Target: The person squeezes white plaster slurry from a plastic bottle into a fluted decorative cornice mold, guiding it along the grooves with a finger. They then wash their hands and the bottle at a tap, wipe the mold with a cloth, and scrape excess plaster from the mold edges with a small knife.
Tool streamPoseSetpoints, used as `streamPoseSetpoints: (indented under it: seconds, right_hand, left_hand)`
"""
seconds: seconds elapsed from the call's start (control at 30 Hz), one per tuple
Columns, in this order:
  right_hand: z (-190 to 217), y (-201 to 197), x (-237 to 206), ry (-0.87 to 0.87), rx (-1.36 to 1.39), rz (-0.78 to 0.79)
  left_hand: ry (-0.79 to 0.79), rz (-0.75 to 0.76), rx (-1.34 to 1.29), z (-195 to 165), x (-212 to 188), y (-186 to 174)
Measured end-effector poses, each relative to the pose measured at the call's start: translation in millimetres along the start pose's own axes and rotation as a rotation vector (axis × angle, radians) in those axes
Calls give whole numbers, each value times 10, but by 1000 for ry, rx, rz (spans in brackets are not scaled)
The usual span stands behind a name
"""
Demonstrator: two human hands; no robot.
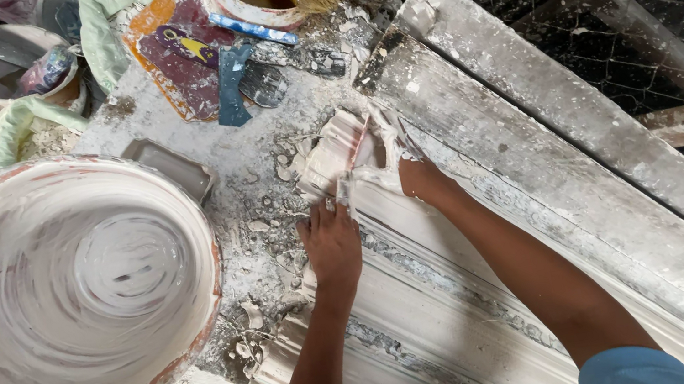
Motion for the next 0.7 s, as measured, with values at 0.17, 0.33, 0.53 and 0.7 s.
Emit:
streamPoseSetpoints:
  seconds: [0.17,0.33,0.53,0.7]
  right_hand:
    - [-74,-50,-315,-38,-20,-31]
    - [-426,-48,-601,-66,-48,-25]
    - [-811,-198,-1171,96,-33,7]
    - [-1113,-389,-1749,139,41,-28]
  left_hand:
    - [69,7,-14,-236,-204,-20]
    - [125,-4,-40,-508,-420,50]
    - [174,11,-94,-970,-781,189]
    - [205,113,-119,-1432,-1179,386]
Point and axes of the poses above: each hand's wrist, its own x-axis towards the middle knuckle, its own y-axis out of the palm, z = x × y, the point moved 5 cm from there along x, towards the middle knuckle, and after that the axes turned 8 degrees about x, right-handed, at the moved point
